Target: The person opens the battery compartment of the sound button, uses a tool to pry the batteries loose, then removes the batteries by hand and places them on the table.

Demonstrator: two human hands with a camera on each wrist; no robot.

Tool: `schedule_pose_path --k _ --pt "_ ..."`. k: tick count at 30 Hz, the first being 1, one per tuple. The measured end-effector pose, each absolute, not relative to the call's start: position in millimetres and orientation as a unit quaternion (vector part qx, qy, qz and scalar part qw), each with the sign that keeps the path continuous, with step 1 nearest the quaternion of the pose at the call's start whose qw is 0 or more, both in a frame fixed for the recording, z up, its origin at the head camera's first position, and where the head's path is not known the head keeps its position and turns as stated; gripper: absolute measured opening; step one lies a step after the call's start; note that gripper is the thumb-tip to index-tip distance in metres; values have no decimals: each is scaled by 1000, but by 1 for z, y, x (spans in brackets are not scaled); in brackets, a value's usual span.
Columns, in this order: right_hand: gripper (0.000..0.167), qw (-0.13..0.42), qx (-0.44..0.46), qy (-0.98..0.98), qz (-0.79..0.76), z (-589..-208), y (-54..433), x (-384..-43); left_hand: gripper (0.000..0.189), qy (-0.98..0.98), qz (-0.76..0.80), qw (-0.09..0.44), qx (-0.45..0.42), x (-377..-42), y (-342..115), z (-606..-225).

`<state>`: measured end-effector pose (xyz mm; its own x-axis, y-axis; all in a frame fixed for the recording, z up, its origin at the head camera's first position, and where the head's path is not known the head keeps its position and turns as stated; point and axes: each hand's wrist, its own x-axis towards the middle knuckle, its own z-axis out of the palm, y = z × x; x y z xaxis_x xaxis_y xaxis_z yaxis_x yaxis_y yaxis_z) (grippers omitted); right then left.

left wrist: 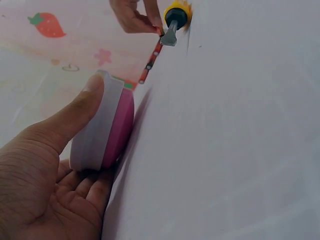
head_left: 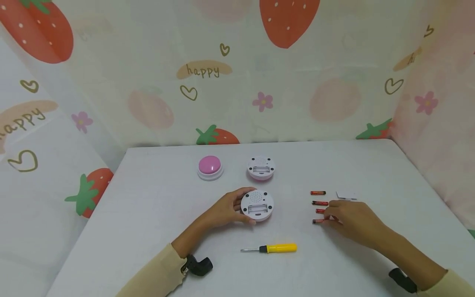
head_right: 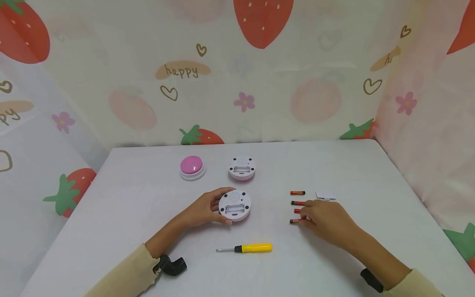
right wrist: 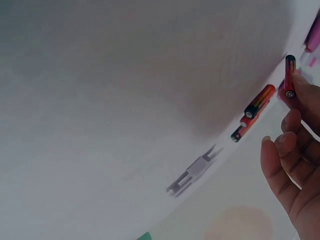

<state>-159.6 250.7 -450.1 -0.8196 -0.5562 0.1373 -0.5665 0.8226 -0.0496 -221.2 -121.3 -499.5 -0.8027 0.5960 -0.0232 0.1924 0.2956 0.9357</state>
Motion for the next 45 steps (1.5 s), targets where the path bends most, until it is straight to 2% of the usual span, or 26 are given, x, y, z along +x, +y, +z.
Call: schedule_pose_path --k 17,25,29,37,42,45 --pt "14 29 283 -958 27 -454 261 -162 92 779 541 194 250 -219 -117 -500" --pt "16 71 293 -953 38 -453 255 -161 91 776 548 195 244 -217 -116 -500" --pt "25 81 296 -951 41 -451 243 -159 92 776 546 195 250 -216 -115 -499" --pt "53 21 285 -955 82 -438 206 -167 92 799 519 158 260 -219 -112 -481" --pt "80 -24 279 -943 180 -428 192 -169 90 798 510 143 288 -223 -100 -462" --pt "89 -37 283 -926 247 -421 184 -173 91 797 505 135 303 -227 -91 -449"
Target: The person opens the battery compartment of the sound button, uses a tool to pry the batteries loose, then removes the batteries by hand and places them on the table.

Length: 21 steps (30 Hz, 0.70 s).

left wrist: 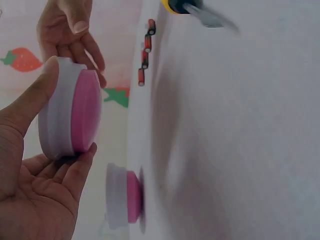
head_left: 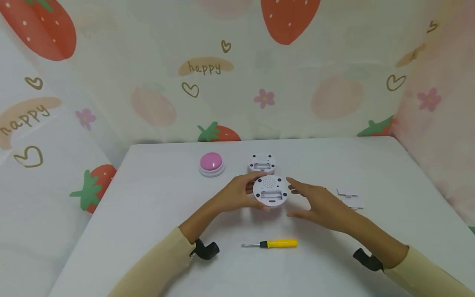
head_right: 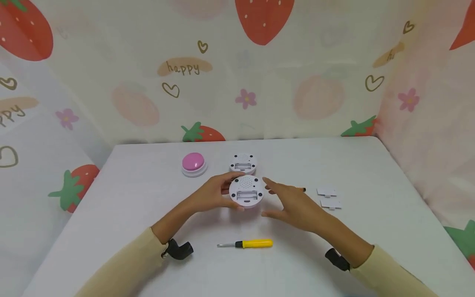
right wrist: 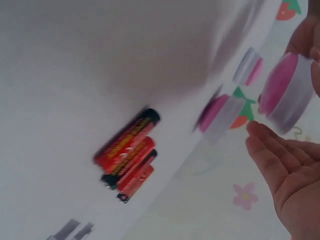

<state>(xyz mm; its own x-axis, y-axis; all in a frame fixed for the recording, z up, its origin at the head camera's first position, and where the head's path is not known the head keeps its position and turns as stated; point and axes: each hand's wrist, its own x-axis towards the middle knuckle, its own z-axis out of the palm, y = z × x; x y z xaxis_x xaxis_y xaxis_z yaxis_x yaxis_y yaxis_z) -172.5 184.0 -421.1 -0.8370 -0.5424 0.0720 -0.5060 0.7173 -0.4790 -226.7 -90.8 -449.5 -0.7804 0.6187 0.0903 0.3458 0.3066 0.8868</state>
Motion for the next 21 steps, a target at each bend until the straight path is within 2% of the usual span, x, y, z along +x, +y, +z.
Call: schedule_pose_path --k 8,17,21 --pt "99 7 -235 916 -324 -403 189 -189 90 827 467 93 299 -247 -55 -424" --pt "87 -1 -189 924 -333 -405 211 -225 95 890 353 87 276 -282 -11 -413" --pt "83 -3 -179 931 -318 -409 220 -238 98 901 323 113 268 -298 6 -409"
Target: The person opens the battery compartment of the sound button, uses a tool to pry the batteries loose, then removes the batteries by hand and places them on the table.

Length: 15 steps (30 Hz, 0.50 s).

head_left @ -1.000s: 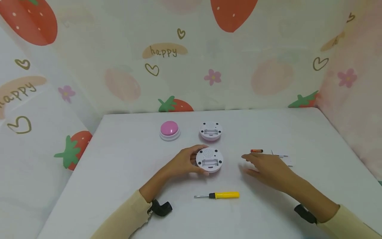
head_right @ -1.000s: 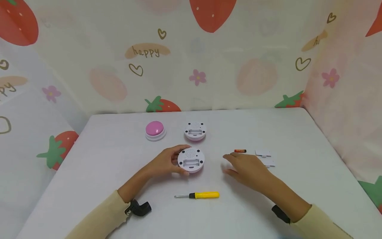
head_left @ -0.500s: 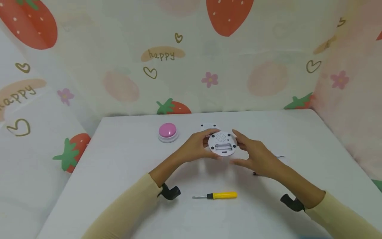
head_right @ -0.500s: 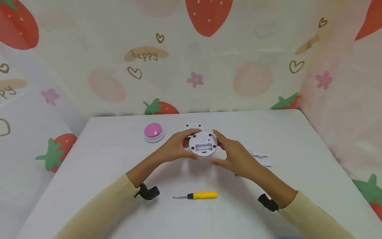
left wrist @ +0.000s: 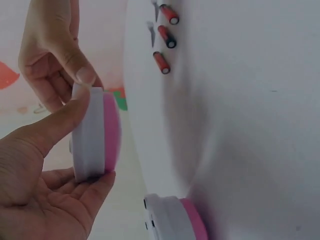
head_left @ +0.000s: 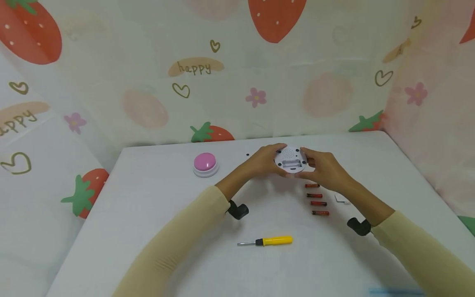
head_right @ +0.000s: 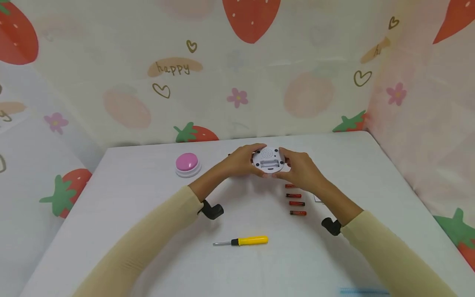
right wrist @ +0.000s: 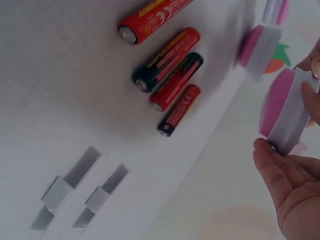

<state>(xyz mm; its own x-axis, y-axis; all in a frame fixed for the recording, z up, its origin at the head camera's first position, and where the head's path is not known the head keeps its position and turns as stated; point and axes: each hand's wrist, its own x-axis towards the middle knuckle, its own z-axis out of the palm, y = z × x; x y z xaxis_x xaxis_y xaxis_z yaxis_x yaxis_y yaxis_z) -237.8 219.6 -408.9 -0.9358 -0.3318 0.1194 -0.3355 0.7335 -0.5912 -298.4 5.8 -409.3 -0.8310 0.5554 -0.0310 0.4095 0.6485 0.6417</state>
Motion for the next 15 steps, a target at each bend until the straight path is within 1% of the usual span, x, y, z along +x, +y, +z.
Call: schedule_pose_path --k 5,7,15 --pt "80 4 176 -934 311 -416 228 -255 99 907 297 136 266 -318 21 -409" --pt "80 1 178 -932 315 -419 231 -262 96 910 287 140 265 -324 26 -411" --pt "79 -34 161 -935 314 -430 239 -278 87 912 274 145 270 -338 42 -424"
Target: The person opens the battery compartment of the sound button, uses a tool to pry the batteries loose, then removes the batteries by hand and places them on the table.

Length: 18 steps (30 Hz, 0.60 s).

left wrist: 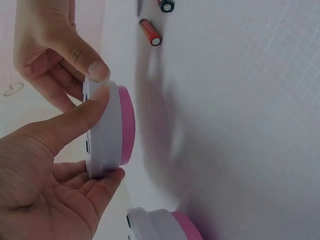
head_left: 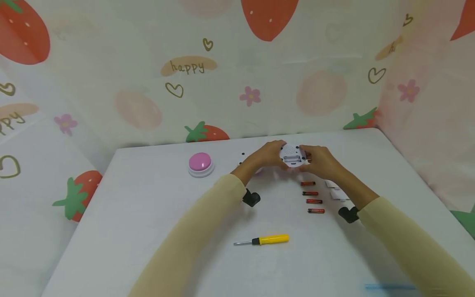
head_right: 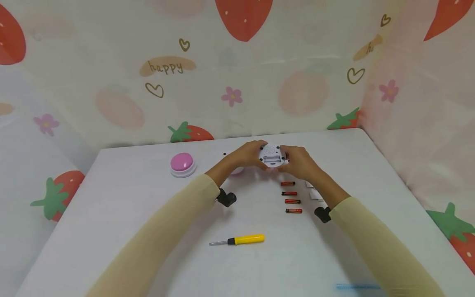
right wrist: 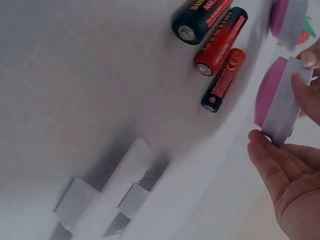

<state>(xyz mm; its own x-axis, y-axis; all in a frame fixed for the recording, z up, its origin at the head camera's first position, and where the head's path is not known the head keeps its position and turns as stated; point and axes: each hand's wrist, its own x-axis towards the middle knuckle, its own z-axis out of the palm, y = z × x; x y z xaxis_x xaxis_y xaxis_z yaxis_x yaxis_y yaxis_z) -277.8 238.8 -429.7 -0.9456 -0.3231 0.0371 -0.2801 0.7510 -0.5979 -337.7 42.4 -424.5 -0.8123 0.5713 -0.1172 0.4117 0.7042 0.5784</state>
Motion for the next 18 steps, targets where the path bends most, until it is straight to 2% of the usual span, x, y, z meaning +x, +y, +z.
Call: schedule_pose_path --k 6,10,14,18 --pt "76 46 -159 938 -304 -437 239 -284 73 912 270 146 271 -340 47 -434" --pt "76 55 -152 941 -297 -440 240 -285 70 913 264 148 274 -337 49 -436" --pt "77 63 -149 940 -301 -441 239 -285 78 916 256 150 269 -336 50 -438" --pt "77 64 -150 937 -308 -442 240 -285 99 918 258 159 256 -336 49 -438"
